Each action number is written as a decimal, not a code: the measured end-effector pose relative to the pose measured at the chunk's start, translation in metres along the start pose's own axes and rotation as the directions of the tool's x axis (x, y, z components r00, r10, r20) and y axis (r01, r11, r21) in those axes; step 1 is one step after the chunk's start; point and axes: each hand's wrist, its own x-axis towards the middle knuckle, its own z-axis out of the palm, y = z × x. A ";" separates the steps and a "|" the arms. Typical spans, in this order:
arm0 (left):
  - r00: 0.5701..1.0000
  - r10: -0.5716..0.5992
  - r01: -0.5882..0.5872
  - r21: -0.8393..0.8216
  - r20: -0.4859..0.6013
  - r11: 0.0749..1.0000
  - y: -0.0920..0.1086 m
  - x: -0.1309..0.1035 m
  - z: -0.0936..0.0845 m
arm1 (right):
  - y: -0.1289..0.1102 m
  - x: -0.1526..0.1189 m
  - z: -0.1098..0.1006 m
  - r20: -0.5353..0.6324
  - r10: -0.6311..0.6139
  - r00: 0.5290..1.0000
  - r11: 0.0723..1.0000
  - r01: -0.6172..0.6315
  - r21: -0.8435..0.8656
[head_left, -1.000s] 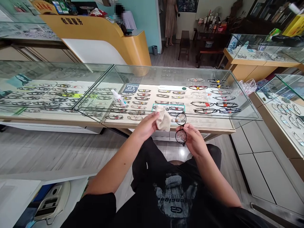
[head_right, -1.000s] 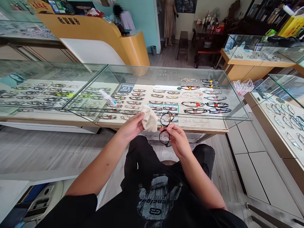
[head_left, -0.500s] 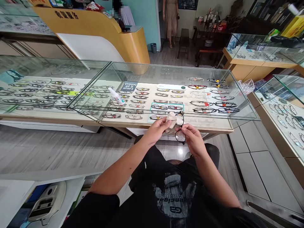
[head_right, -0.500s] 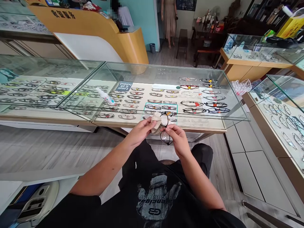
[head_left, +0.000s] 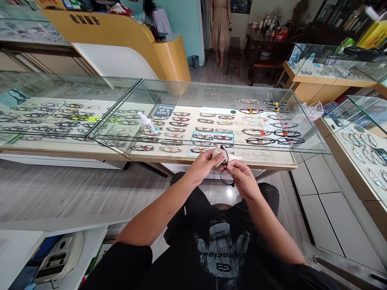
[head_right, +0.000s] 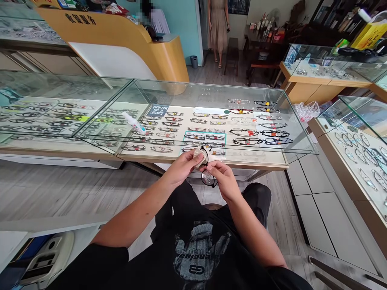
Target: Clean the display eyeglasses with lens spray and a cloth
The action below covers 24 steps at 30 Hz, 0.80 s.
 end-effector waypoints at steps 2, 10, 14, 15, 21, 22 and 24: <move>1.000 0.021 -0.021 0.021 -0.009 1.000 -0.001 0.000 0.000 | 0.000 0.000 0.000 -0.008 -0.019 1.000 1.000 0.019 0.012; 0.995 0.049 -0.045 -0.048 0.084 0.998 0.000 -0.007 0.008 | 0.001 0.001 -0.001 0.017 -0.009 1.000 1.000 0.009 0.013; 0.998 0.067 -0.068 -0.080 -0.016 0.994 -0.004 -0.006 0.021 | 0.007 -0.001 0.003 0.017 -0.013 1.000 0.999 0.013 0.032; 0.997 0.066 -0.069 -0.079 -0.045 0.994 -0.005 -0.005 0.023 | 0.009 -0.002 0.004 0.018 -0.013 1.000 0.999 0.012 0.037; 0.999 0.051 -0.051 -0.107 -0.004 0.993 -0.003 0.000 0.019 | 0.003 -0.005 0.001 -0.033 0.008 0.999 0.998 -0.006 0.069; 0.998 0.050 -0.044 -0.132 0.041 0.990 -0.002 -0.001 0.016 | 0.000 -0.006 0.000 -0.046 0.026 0.999 0.997 -0.022 0.079; 0.991 0.040 -0.017 -0.175 0.129 0.984 0.001 -0.004 0.013 | -0.004 -0.006 -0.002 -0.049 0.065 0.997 0.994 -0.060 0.095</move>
